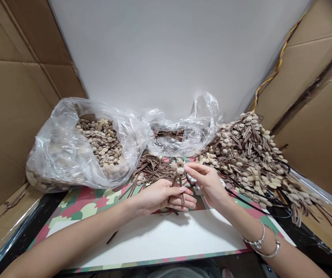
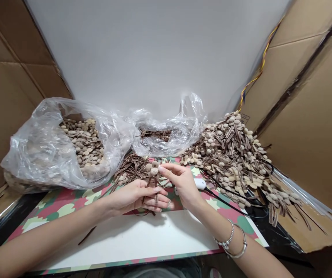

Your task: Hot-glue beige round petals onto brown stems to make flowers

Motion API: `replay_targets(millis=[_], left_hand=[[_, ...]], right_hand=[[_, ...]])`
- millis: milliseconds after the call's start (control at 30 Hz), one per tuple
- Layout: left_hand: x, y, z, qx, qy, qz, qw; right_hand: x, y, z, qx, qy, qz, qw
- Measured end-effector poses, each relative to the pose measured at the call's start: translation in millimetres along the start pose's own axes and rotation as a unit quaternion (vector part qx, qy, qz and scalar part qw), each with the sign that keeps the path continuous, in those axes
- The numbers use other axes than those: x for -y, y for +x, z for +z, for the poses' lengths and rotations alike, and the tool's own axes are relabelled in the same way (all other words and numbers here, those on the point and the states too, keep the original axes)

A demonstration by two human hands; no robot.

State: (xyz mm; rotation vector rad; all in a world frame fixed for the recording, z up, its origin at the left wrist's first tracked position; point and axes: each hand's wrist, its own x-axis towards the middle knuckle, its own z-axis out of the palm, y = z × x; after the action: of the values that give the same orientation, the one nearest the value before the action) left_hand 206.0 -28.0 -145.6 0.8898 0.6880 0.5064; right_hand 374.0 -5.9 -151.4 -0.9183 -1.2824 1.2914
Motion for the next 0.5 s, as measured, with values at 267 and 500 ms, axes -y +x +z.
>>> replay_targets(millis=[267, 500], left_hand=[[3, 1, -1.5, -0.045, 0.061, 0.019, 0.997], [-9, 2, -12.7, -0.027, 0.195, 0.031, 0.980]], right_hand=[[2, 1, 2, -0.021, 0.048, 0.041, 0.998], [15, 3, -4, -0.047, 0.073, 0.056, 0.995]])
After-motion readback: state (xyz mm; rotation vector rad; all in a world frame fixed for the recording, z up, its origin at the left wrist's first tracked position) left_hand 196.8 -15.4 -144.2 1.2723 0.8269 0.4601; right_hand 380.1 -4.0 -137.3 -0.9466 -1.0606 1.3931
